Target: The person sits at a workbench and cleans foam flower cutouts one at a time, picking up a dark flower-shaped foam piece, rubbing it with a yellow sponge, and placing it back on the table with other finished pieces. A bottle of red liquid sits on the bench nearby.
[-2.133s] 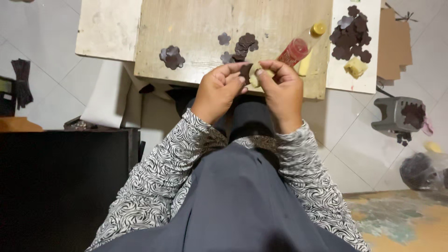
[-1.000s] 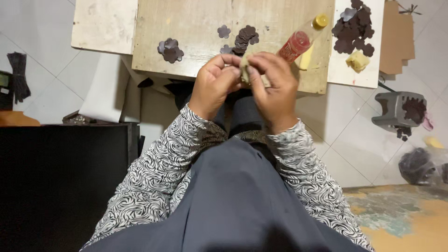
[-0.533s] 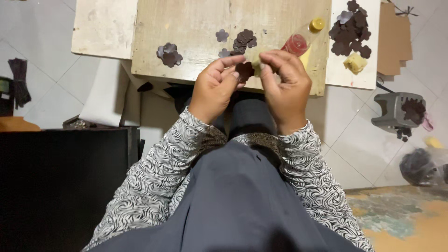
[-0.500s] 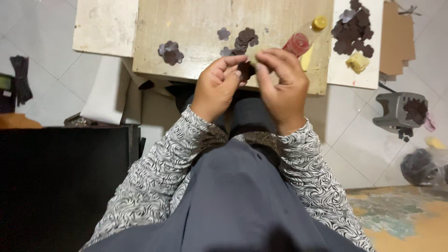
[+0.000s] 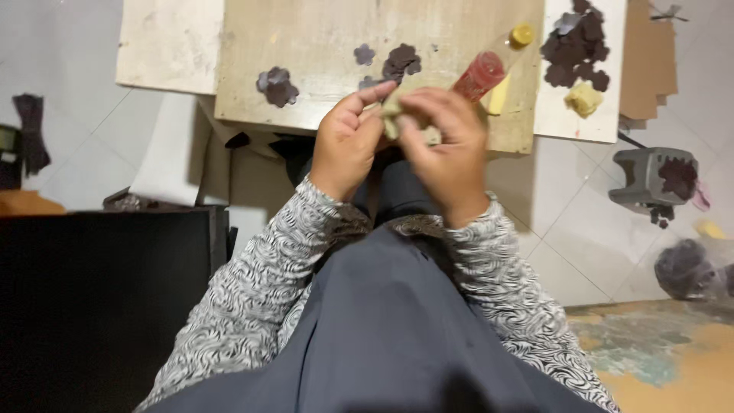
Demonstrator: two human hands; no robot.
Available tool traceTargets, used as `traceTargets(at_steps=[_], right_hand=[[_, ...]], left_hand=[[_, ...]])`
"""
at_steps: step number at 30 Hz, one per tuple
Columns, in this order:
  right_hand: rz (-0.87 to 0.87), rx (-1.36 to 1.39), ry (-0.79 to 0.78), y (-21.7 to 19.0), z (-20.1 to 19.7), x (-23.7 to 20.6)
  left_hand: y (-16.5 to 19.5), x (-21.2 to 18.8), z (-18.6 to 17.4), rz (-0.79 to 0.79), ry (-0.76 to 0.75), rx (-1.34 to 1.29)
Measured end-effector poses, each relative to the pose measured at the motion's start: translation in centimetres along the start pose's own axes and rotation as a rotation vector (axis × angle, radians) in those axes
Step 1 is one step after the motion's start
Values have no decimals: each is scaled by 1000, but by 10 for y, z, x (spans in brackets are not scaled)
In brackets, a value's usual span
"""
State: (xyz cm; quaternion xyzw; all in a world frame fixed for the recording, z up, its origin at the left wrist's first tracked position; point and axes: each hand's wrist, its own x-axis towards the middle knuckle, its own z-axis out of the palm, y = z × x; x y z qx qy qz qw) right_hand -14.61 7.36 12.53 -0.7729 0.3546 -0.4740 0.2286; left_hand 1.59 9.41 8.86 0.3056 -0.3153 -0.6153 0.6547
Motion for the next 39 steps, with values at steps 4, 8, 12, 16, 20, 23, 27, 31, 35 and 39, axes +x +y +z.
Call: traceTargets(at_steps=[4, 8, 12, 16, 20, 23, 27, 31, 35, 39], right_hand=[[101, 61, 40, 1, 7, 7], [133, 28, 63, 0, 4, 8], [-53, -117, -3, -7, 15, -1], [1, -86, -64, -5, 24, -6], [31, -126, -126, 0, 18, -7], [6, -107, -25, -3, 11, -6], [45, -11, -30, -14, 13, -8], [-55, -114, -58, -9, 21, -2], [24, -103, 66, 1, 17, -2], [-5, -53, -27, 2, 14, -4]], left_hand=[[-4, -1, -2, -108, 41, -71], [-11, -2, -8, -106, 79, -66], [-24, 2, -15, -152, 153, -167], [-29, 4, -19, -27, 108, -201], [-16, 1, -18, -37, 203, -153], [-6, 3, -14, -27, 248, -104], [-9, 1, -6, 0, 221, -94], [-12, -1, -8, 138, -12, -419], [-11, -4, -12, -30, 246, -94], [-13, -3, -8, 28, 88, -159]])
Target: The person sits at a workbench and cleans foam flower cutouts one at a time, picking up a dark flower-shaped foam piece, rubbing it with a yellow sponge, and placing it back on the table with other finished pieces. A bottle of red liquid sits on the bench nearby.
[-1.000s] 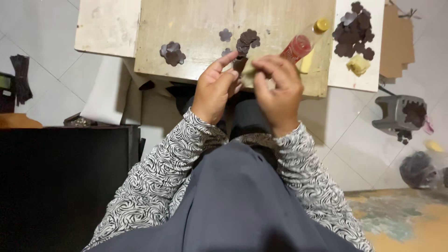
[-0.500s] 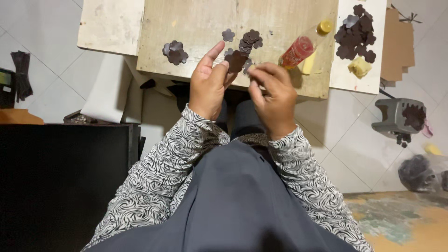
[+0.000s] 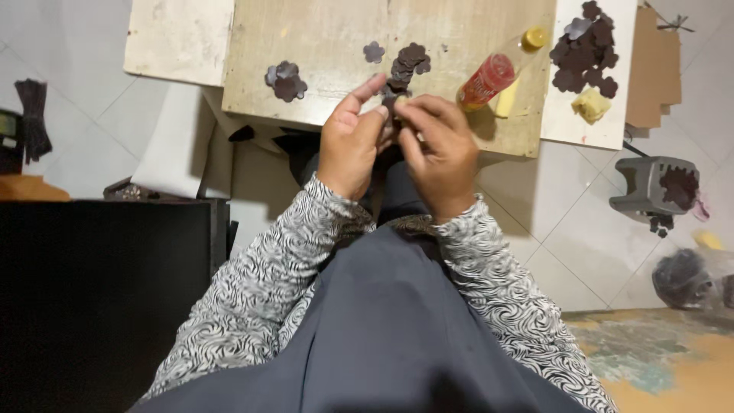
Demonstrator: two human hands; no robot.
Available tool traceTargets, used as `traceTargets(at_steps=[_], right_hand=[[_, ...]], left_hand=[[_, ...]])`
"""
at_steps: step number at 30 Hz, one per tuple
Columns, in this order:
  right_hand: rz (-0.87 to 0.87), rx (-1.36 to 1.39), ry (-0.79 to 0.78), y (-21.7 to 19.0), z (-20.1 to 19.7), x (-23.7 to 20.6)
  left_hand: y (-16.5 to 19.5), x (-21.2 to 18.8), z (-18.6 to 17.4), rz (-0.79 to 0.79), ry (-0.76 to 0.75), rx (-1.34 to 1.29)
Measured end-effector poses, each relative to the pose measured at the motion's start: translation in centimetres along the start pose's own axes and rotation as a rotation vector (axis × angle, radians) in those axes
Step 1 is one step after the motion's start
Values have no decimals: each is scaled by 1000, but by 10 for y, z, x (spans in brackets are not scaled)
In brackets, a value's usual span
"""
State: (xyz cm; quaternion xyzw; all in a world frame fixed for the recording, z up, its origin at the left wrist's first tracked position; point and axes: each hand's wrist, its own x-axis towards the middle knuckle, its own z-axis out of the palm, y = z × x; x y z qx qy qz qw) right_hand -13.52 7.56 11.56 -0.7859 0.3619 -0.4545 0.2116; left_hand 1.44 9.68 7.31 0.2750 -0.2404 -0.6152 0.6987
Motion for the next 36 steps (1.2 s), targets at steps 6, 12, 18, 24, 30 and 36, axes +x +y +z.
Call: traceTargets(at_steps=[6, 12, 18, 24, 30, 36], right_hand=[[196, 253, 70, 2, -7, 13], [263, 266, -210, 10, -13, 6], [483, 659, -94, 29, -8, 0], [212, 368, 9, 19, -5, -2], [82, 124, -135, 6, 0, 5], [82, 42, 35, 7, -7, 9]], left_hand=[[11, -6, 7, 92, -46, 453], [19, -13, 14, 22, -46, 1106], [2, -2, -6, -64, -232, 339], [-19, 8, -19, -60, -156, 345], [-14, 6, -22, -27, -143, 398], [-14, 8, -25, -103, -96, 303]])
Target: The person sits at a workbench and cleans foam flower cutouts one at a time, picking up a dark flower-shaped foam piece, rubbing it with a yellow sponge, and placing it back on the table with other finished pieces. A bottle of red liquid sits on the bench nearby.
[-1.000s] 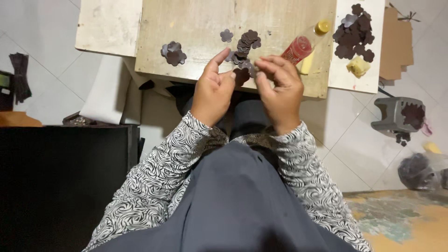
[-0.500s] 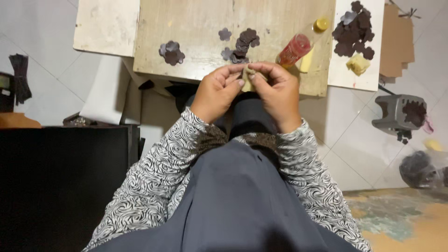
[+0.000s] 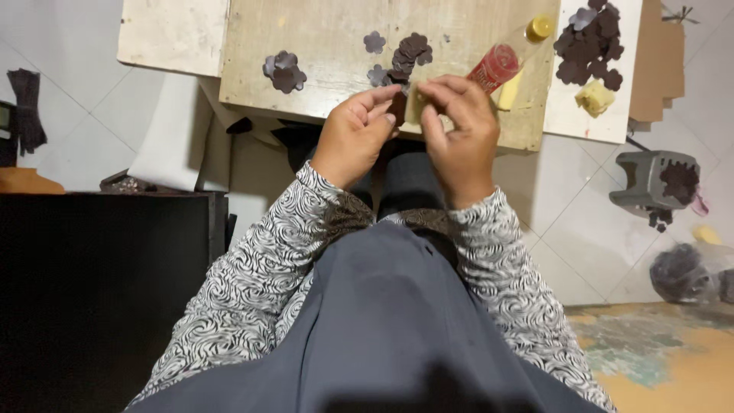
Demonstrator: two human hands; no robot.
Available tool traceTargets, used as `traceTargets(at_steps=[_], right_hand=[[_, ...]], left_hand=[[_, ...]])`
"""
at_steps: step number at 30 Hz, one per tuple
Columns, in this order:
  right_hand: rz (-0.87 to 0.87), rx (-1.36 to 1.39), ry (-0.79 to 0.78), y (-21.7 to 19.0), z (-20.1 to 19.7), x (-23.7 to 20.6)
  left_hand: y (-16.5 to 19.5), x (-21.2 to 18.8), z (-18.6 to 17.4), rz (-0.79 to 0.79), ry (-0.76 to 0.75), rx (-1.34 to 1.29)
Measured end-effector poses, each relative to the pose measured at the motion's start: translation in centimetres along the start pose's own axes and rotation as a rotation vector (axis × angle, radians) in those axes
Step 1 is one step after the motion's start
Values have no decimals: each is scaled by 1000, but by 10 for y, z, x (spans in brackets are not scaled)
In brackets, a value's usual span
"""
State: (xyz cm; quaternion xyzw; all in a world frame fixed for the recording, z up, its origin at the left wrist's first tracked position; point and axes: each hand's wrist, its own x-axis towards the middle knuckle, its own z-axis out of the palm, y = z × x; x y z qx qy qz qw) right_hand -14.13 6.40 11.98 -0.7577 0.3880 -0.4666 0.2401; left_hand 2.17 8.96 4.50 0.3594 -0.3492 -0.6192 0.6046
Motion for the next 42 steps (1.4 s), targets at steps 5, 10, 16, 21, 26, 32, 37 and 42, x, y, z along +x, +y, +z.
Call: traceTargets(at_steps=[5, 10, 16, 21, 26, 32, 37, 42], right_hand=[[-143, -75, -199, 0, 4, -1], [-58, -124, -32, 7, 4, 4], [-85, -82, -84, 2, 4, -8], [-35, -121, 47, 1, 3, -5], [-52, -19, -116, 7, 9, -18], [571, 810, -43, 63, 1, -15], [1002, 1409, -11, 90, 4, -26], [1090, 1440, -71, 94, 12, -37]], left_hand=[[-6, -2, 1, 90, -37, 54], [7, -4, -1, -92, 36, -20], [19, -5, 3, -189, 32, -248], [20, -2, 2, -202, 174, -165], [9, 0, -1, -192, 101, -258], [-28, 18, -31, -136, 316, 10], [-41, 45, -100, 72, 624, 246], [-19, 56, -145, 224, 841, 649]])
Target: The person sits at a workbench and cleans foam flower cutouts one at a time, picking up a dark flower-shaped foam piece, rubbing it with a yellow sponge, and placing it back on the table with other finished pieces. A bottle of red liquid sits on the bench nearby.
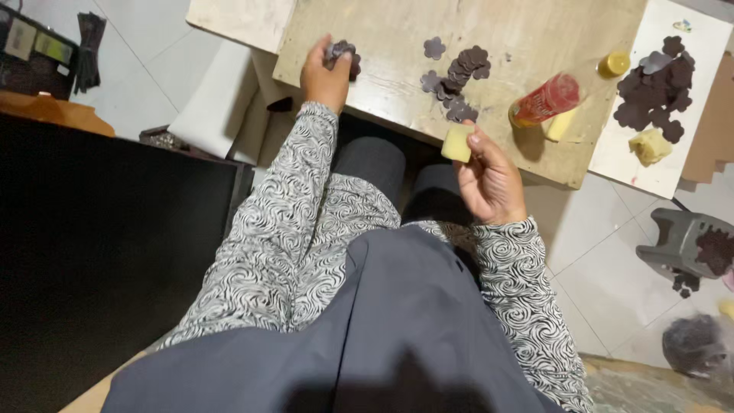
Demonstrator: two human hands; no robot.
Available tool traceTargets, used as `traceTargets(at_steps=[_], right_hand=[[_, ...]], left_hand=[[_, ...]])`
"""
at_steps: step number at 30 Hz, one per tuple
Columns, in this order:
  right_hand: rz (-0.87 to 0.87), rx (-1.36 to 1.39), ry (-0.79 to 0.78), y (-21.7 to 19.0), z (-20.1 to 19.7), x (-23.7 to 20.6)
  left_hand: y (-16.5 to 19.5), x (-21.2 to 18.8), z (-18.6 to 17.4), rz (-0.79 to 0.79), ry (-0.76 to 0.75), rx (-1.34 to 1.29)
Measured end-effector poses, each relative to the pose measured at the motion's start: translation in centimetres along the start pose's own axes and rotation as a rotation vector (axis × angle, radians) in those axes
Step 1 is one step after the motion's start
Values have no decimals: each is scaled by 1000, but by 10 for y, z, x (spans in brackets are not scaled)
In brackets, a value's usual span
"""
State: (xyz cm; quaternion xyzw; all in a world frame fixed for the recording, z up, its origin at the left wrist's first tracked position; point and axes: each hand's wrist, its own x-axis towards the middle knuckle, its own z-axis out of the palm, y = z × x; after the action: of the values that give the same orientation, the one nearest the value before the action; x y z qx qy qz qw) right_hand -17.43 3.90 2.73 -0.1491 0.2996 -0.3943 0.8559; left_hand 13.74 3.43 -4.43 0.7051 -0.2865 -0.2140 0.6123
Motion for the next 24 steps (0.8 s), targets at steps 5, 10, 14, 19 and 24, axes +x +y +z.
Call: traceTargets(at_steps=[5, 10, 14, 19, 24], right_hand=[[-183, -158, -1, 7, -5, 2], [-301, -233, -103, 10, 6, 2], [-245, -213, -28, 11, 24, -7], [-177, -324, -22, 16, 28, -11], [-257, -482, -19, 28, -4, 4]], left_hand=[[33, -46, 16, 136, -448, 39], [77, -99, 28, -403, -970, -209], [82, -102, 30, -511, -875, -455], [61, -115, 44, -186, -788, -404], [46, -115, 41, -35, -717, 11]])
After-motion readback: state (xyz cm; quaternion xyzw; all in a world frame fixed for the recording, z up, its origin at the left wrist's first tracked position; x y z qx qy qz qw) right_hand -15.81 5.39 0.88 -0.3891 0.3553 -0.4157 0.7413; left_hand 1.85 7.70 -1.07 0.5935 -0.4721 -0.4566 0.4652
